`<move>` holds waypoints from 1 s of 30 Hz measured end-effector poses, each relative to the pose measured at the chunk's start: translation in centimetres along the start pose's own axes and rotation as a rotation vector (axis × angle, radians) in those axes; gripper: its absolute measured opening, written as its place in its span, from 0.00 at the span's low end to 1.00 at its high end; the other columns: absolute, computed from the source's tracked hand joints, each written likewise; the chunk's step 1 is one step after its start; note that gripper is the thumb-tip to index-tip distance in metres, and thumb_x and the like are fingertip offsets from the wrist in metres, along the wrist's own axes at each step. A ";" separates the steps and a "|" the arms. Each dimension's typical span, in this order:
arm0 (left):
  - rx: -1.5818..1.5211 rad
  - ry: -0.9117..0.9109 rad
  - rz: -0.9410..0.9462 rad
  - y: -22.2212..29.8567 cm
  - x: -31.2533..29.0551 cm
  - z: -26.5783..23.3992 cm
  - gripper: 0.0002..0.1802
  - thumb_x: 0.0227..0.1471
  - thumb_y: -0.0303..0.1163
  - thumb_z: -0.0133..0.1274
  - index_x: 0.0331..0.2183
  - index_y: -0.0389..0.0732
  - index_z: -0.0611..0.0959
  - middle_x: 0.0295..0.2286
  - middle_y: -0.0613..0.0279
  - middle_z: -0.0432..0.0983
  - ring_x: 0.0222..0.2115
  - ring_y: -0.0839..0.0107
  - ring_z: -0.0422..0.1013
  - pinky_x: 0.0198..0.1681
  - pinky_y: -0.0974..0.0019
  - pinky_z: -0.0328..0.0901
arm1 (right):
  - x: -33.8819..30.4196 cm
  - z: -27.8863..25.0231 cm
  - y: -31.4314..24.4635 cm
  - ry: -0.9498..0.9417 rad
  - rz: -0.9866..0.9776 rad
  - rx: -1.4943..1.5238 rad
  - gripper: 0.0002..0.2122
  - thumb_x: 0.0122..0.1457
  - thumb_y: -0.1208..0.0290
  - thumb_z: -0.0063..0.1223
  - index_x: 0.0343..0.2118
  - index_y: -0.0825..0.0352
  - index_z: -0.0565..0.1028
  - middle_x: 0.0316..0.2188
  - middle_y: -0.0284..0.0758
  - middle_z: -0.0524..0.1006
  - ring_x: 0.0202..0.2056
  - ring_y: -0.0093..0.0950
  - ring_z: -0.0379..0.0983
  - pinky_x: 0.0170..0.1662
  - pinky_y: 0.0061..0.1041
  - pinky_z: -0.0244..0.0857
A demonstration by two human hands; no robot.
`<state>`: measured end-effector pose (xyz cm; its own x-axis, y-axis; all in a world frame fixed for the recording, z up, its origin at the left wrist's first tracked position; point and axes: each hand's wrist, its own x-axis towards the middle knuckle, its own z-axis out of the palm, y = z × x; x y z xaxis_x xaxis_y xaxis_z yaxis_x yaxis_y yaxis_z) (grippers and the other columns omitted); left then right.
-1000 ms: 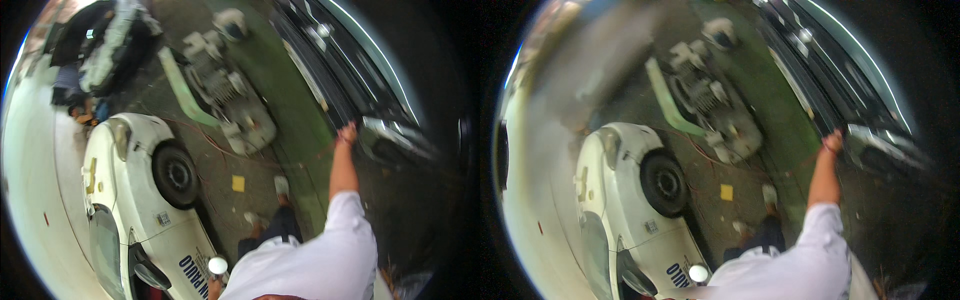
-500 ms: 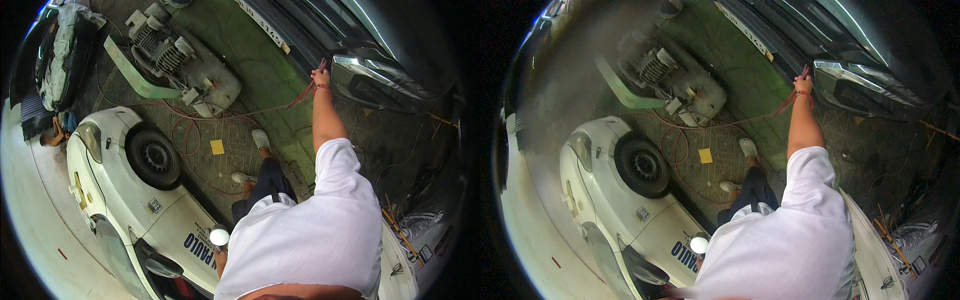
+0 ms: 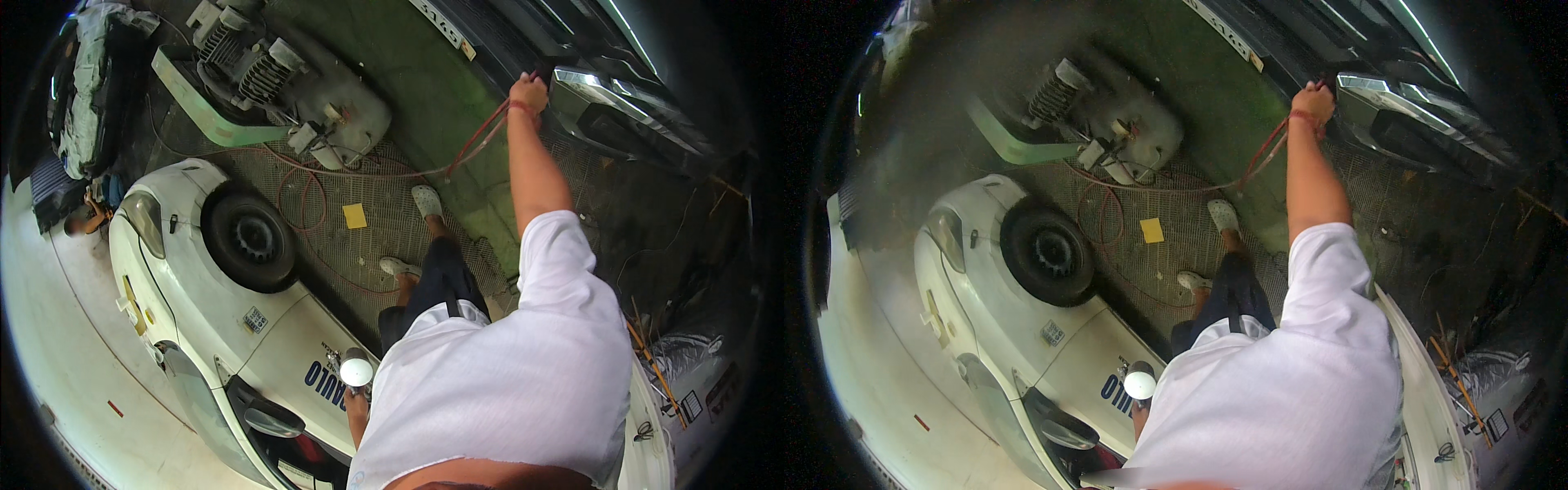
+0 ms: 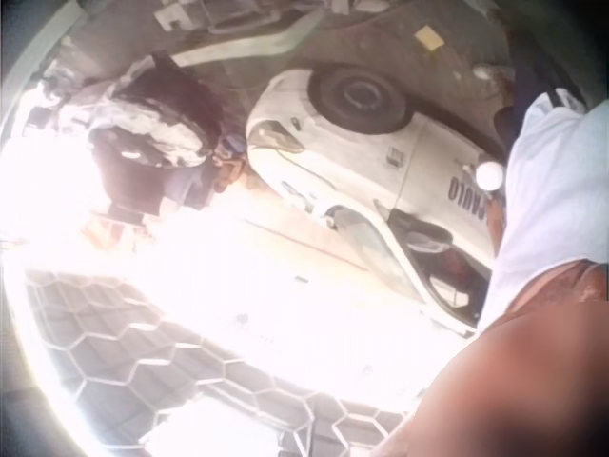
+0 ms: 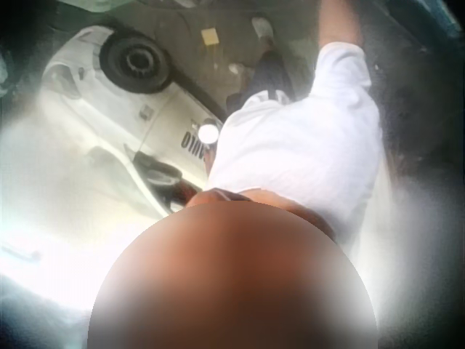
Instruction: The person walks through a cluttered auto repair shop, sits on the floor, and opens several paint cans. They pour paint into a spray gun cup, wipe the area with a cloth, and then stand up to connect the spray gun to an air hose.
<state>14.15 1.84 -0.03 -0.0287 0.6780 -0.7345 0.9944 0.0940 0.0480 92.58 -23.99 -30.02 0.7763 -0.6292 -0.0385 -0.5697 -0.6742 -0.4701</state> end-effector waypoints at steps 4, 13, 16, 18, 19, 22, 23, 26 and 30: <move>0.072 -0.014 0.055 -2.2 2.0 -0.1 0.21 0.55 0.31 0.54 0.49 0.33 0.82 0.44 0.44 0.82 0.46 0.49 0.77 0.49 0.55 0.67 | 1.1 0.3 -0.4 -0.002 0.108 -0.076 0.20 0.60 0.55 0.61 0.42 0.71 0.81 0.41 0.52 0.82 0.45 0.51 0.81 0.50 0.47 0.75; -0.022 -0.070 0.129 1.7 1.9 0.5 0.19 0.57 0.32 0.57 0.48 0.33 0.82 0.43 0.45 0.83 0.45 0.56 0.78 0.47 0.58 0.67 | 4.9 6.3 5.6 -0.144 0.299 0.559 0.21 0.56 0.59 0.67 0.42 0.75 0.82 0.39 0.49 0.84 0.43 0.43 0.83 0.48 0.38 0.76; -0.018 -0.063 0.131 1.4 2.3 0.7 0.19 0.57 0.33 0.57 0.48 0.33 0.82 0.43 0.46 0.83 0.45 0.55 0.77 0.47 0.58 0.67 | 6.4 8.1 7.4 -0.160 0.289 0.584 0.20 0.56 0.60 0.67 0.42 0.75 0.82 0.39 0.48 0.84 0.43 0.41 0.83 0.48 0.36 0.76; -0.033 -0.069 0.104 1.0 2.5 0.6 0.20 0.57 0.34 0.57 0.48 0.33 0.82 0.43 0.45 0.82 0.45 0.54 0.77 0.47 0.57 0.68 | 7.1 8.8 8.1 -0.175 0.299 0.548 0.20 0.57 0.59 0.67 0.42 0.75 0.82 0.41 0.47 0.84 0.43 0.41 0.83 0.48 0.36 0.75; -0.029 -0.077 0.058 0.9 2.5 0.5 0.20 0.58 0.34 0.57 0.49 0.33 0.82 0.43 0.45 0.82 0.45 0.53 0.77 0.47 0.57 0.68 | 7.3 9.0 8.4 -0.169 0.275 0.553 0.21 0.57 0.59 0.66 0.43 0.75 0.82 0.41 0.48 0.84 0.44 0.41 0.83 0.48 0.36 0.75; 0.030 -0.048 0.093 1.2 2.1 0.3 0.20 0.58 0.35 0.57 0.49 0.32 0.82 0.43 0.44 0.82 0.45 0.52 0.77 0.47 0.57 0.68 | 7.6 9.2 8.8 -0.157 0.248 0.547 0.22 0.57 0.58 0.66 0.43 0.75 0.82 0.42 0.49 0.84 0.45 0.43 0.82 0.50 0.38 0.74; 0.015 -0.048 0.111 1.4 1.9 0.2 0.20 0.59 0.35 0.57 0.49 0.32 0.81 0.43 0.44 0.82 0.45 0.52 0.77 0.48 0.56 0.68 | 7.6 9.1 9.0 -0.165 0.245 0.566 0.22 0.57 0.57 0.66 0.43 0.75 0.82 0.42 0.49 0.83 0.46 0.43 0.82 0.50 0.38 0.74; -0.002 -0.028 0.143 1.9 1.4 0.1 0.20 0.59 0.36 0.56 0.48 0.31 0.81 0.43 0.44 0.82 0.45 0.51 0.77 0.48 0.56 0.68 | 7.5 8.7 9.4 -0.188 0.192 0.462 0.23 0.58 0.57 0.65 0.44 0.76 0.81 0.43 0.49 0.83 0.45 0.44 0.82 0.52 0.38 0.73; -0.018 -0.068 0.082 1.9 1.4 0.3 0.20 0.59 0.35 0.57 0.49 0.31 0.81 0.44 0.44 0.82 0.44 0.51 0.77 0.48 0.57 0.68 | 7.4 8.0 9.8 -0.124 0.043 0.201 0.23 0.61 0.57 0.62 0.45 0.76 0.80 0.39 0.45 0.85 0.41 0.40 0.83 0.50 0.36 0.73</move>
<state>15.99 2.73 -1.19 0.0605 0.6333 -0.7715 0.9911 0.0536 0.1218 94.90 -32.19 -42.00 0.7866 -0.5952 -0.1641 -0.5475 -0.5496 -0.6311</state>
